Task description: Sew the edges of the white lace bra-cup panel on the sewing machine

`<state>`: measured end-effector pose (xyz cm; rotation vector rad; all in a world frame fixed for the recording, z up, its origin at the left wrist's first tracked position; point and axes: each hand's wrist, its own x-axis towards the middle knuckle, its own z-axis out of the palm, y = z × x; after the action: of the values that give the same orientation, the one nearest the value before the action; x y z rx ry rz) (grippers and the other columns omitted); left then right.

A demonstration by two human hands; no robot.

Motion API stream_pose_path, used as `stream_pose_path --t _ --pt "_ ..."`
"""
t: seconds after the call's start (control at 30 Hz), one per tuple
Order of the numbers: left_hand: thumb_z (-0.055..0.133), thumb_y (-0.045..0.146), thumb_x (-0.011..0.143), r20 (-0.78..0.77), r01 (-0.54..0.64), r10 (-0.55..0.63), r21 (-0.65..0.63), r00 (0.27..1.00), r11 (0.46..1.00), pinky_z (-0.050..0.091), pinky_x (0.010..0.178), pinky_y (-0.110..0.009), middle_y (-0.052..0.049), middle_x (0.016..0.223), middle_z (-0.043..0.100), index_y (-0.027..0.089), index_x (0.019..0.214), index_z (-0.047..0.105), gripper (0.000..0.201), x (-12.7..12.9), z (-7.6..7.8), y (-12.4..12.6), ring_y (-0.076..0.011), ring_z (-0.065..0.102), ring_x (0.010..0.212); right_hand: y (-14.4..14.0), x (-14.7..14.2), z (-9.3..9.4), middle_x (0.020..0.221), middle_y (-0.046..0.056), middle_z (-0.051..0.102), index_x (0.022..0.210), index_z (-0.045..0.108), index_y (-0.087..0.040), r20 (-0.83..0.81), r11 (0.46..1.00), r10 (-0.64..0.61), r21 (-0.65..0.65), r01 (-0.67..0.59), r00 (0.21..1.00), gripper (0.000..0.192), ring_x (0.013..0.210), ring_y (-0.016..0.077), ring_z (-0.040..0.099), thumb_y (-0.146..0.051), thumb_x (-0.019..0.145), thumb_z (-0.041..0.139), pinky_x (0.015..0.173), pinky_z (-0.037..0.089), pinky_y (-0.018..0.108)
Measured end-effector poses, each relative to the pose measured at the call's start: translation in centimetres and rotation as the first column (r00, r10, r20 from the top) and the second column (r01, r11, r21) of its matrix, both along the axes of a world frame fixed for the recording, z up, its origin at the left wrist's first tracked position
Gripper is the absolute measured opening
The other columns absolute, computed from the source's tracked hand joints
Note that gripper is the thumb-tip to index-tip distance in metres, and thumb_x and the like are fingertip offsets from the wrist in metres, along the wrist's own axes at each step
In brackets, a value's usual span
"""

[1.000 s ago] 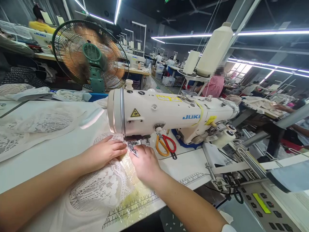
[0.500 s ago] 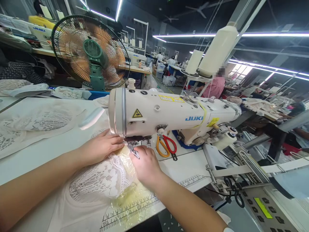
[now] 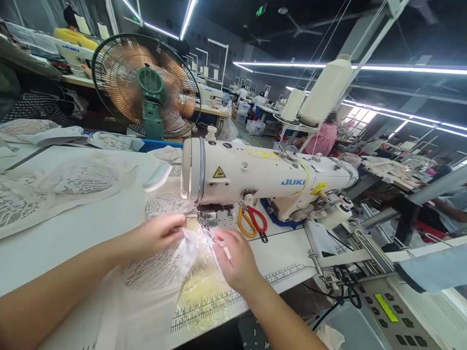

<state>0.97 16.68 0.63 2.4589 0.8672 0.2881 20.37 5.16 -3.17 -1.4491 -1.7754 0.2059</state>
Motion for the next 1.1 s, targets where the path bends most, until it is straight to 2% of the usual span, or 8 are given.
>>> stream_pose_path --t 0.1,0.2,0.37,0.5,0.7,0.83,0.97,1.1 --pt "0.041 0.032 0.077 0.240 -0.098 0.167 -0.274 0.956 0.957 0.028 0.048 -0.023 0.006 0.056 0.034 0.021 0.065 0.036 0.017 -0.2 -0.5 0.7 -0.0110 0.035 0.051 -1.7 -2.0 0.2 0.099 0.008 0.062 0.135 0.038 -0.016 -0.122 0.967 0.190 -0.150 -0.208 0.974 0.051 0.083 0.0165 0.060 -0.037 0.089 0.042 0.070 0.050 0.027" --pt "0.045 0.032 0.073 0.332 -0.130 0.283 -0.414 0.900 0.901 0.025 0.046 -0.022 0.008 0.054 0.030 0.022 0.067 0.034 0.016 0.0 -1.0 0.6 -0.0100 0.031 0.048 -1.9 -4.0 0.4 0.080 0.004 0.061 0.110 0.060 -0.017 -0.123 0.922 0.281 -0.241 -0.303 0.952 0.036 0.066 0.0139 0.055 -0.040 0.086 0.046 0.060 0.046 0.024" --pt "0.042 0.017 0.073 0.017 -0.298 0.297 0.030 0.955 0.954 0.030 0.051 -0.025 0.002 0.068 0.051 0.022 0.080 0.044 0.009 0.1 -1.1 -0.7 -0.0154 0.049 0.060 -0.3 -4.5 0.5 0.050 -0.002 0.048 0.052 0.050 -0.017 -0.074 0.950 -0.048 -0.312 0.023 0.996 0.031 0.052 0.0108 0.044 -0.029 0.080 0.051 0.052 0.034 0.023" --pt "0.044 0.007 0.067 -0.378 -0.052 0.161 0.282 0.912 0.958 0.028 0.046 -0.025 -0.004 0.087 0.056 0.025 0.109 0.052 0.047 0.3 -0.5 -1.7 -0.0175 0.054 0.059 0.0 -3.9 0.5 0.052 -0.002 0.050 0.055 0.054 -0.017 -0.011 0.912 -0.080 -0.405 0.069 0.997 0.025 0.054 0.0113 0.045 -0.025 0.078 0.053 0.052 0.033 0.023" --pt "0.053 0.006 0.057 -0.543 0.054 0.132 0.314 0.829 0.948 0.030 0.043 -0.023 -0.008 0.094 0.055 0.022 0.117 0.054 0.062 0.8 0.2 -2.4 -0.0175 0.055 0.058 -0.3 -3.7 1.0 0.086 0.005 0.070 0.113 0.064 -0.017 0.056 0.877 -0.031 -0.478 0.054 0.998 0.034 0.077 0.0187 0.062 -0.025 0.083 0.050 0.071 0.046 0.029" --pt "0.056 0.005 0.052 -0.501 0.053 0.150 0.368 0.852 0.928 0.032 0.043 -0.024 -0.008 0.094 0.056 0.022 0.121 0.051 0.071 0.9 0.1 -2.6 -0.0190 0.057 0.058 0.0 -3.3 1.0 0.098 0.007 0.071 0.115 0.064 -0.018 0.107 0.887 0.025 -0.460 0.027 0.994 0.035 0.086 0.0205 0.064 -0.023 0.085 0.047 0.075 0.048 0.030" --pt "0.046 0.010 0.072 -0.364 -0.108 0.239 0.346 0.900 0.932 0.031 0.046 -0.028 -0.008 0.080 0.056 0.016 0.088 0.058 0.021 1.0 0.0 -1.6 -0.0211 0.056 0.061 0.0 -3.0 0.7 0.088 0.005 0.071 0.112 0.065 -0.020 0.092 0.911 0.043 -0.411 -0.001 0.995 0.034 0.078 0.0185 0.063 -0.024 0.084 0.046 0.069 0.048 0.027" --pt "0.047 0.022 0.073 -0.129 -0.231 0.233 0.028 0.964 0.973 0.029 0.047 -0.026 0.001 0.059 0.045 0.021 0.058 0.037 0.018 0.7 -0.1 -0.1 -0.0139 0.044 0.052 -0.2 -3.1 0.6 0.085 0.006 0.070 0.108 0.066 -0.018 0.082 0.929 0.078 -0.369 -0.042 0.994 0.033 0.075 0.0185 0.062 -0.023 0.084 0.044 0.067 0.046 0.027"
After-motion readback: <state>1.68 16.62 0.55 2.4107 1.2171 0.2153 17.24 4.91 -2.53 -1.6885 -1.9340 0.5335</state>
